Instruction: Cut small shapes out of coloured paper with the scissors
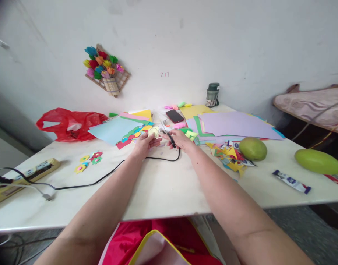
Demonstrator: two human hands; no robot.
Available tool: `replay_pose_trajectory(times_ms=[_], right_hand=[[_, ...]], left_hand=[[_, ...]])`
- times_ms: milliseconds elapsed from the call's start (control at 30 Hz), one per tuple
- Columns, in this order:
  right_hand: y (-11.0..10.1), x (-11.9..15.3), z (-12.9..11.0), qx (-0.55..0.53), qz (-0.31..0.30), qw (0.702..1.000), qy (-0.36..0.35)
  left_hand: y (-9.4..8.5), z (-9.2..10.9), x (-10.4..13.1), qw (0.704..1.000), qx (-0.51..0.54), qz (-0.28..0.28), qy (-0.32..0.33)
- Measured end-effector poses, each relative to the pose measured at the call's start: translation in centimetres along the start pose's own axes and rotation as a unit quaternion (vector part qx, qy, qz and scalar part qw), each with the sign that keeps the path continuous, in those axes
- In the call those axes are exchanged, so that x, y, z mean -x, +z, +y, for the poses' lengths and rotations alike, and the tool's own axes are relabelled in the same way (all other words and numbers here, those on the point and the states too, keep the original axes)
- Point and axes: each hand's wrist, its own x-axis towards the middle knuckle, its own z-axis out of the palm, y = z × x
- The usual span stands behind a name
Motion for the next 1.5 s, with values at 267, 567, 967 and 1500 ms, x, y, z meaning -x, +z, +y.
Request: replay_pose_trajectory(times_ms=[267, 567, 967, 1500], right_hand=[[0.1, 0.1, 0.0, 0.066, -0.075, 0.995, 0.015], [0.0, 0.4, -0.2, 0.082, -0.104, 0.991, 0.000], [0.2, 0.4, -0.1, 0.077, -0.117, 0.990, -0.009], [0.9, 0.5, -0.1, 0.067, -0.104, 0.992, -0.010]], left_hand=[[-0.1, 0.6, 0.3, 0.998, 0.036, 0.055, 0.000], [-0.4, 0.4, 0.2, 0.997, 0.063, 0.049, 0.003], [-0.7, -0.2, -0.5, 0.993, 0.097, 0.065, -0.014], [-1.1, -0.8, -1.0, 0.994, 0.105, 0.037, -0.010]])
